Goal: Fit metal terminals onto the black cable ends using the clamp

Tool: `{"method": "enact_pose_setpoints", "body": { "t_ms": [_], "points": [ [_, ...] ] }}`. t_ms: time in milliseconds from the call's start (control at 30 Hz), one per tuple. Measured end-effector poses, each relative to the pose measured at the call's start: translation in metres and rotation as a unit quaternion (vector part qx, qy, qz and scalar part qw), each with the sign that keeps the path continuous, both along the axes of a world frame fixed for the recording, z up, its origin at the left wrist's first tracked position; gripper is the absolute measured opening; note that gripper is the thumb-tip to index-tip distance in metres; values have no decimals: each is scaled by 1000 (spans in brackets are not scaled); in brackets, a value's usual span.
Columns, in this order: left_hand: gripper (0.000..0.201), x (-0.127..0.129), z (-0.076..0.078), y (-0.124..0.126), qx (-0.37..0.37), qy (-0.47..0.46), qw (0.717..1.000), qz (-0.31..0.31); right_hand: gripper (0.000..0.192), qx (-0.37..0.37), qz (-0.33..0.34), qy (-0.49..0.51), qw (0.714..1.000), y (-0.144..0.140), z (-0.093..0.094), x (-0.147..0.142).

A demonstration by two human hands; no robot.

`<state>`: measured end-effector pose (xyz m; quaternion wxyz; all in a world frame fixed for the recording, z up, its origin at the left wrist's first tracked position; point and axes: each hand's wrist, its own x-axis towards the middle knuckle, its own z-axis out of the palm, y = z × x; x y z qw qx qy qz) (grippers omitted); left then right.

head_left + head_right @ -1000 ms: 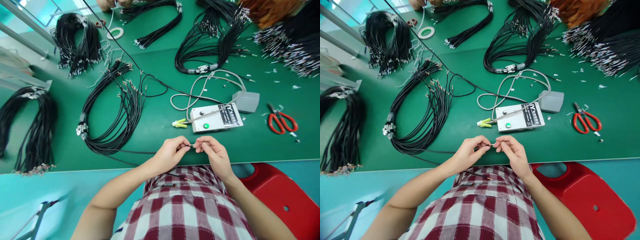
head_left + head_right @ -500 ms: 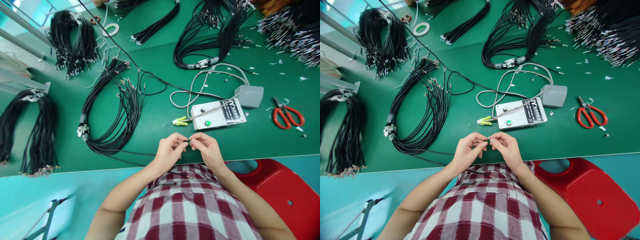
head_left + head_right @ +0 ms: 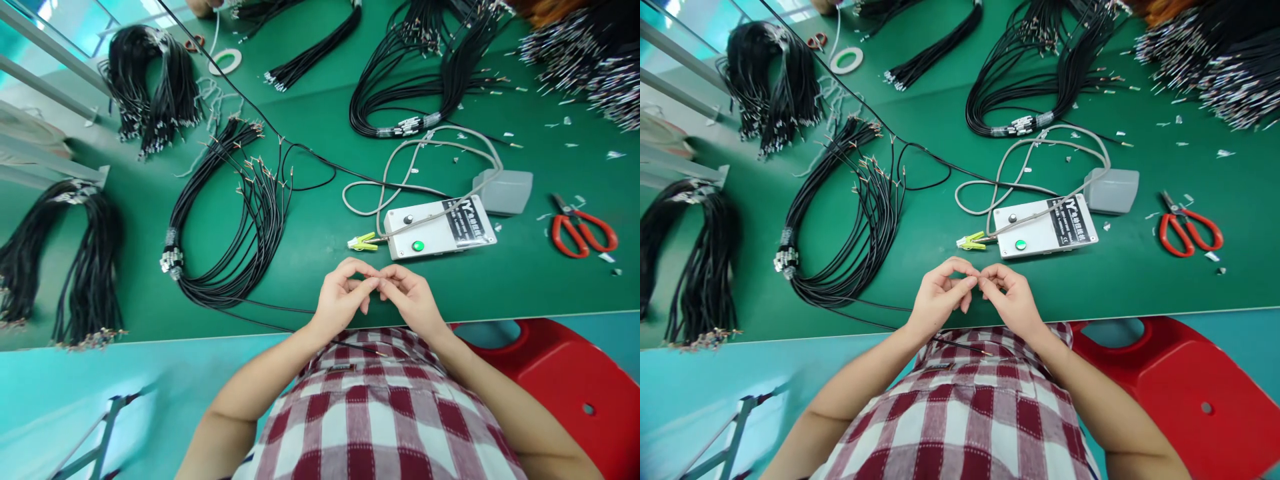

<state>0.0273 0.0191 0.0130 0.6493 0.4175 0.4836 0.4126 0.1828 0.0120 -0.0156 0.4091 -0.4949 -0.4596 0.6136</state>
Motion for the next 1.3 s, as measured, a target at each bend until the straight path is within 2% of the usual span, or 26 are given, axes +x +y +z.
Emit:
{"method": "enact_pose_setpoints", "body": {
  "t_ms": [100, 267, 400, 533, 700, 767, 900, 1000, 1100, 1167, 1300],
  "points": [
    [29, 2, -6, -4, -16, 8, 999, 43, 15, 57, 11, -74, 996, -2, -1, 0],
    [25, -6, -19, -13, 26, 91, 995, 41, 12, 134, 45, -165, 976, -1, -3, 1],
    [31, -9, -23, -10, 10, 57, 997, 46, 12, 156, 59, -206, 964, 3, -6, 4],
    [37, -10, -19, -3, -18, 20, 998, 60, 12, 153, 45, -219, 963, 3, -4, 7],
    [39, -11, -12, -4, -24, -5, 999, 37, 11, 180, 45, -196, 963, 1, 1, 2],
    [42, -14, -9, -6, -27, -4, 1000, 6, 12, 182, 37, -179, 966, 1, 2, 1],
    [35, -21, -3, -9, -63, 36, 994, -86, 10, 175, 35, -166, 970, 0, 3, 5],
    [32, -21, 2, -11, -69, 60, 993, -71, 8, 205, 14, -187, 961, -2, 6, 9],
    [31, -16, 5, -12, -70, 69, 993, -68, 16, 240, -6, -196, 951, -3, 12, 7],
    [33, -13, 7, -11, -73, 68, 993, -69, 7, 212, -18, -173, 962, -1, 15, 6],
    [42, -14, 7, -9, -96, 50, 990, -87, 22, 16, 9, -32, 999, 7, 13, 7]
  ]
}}
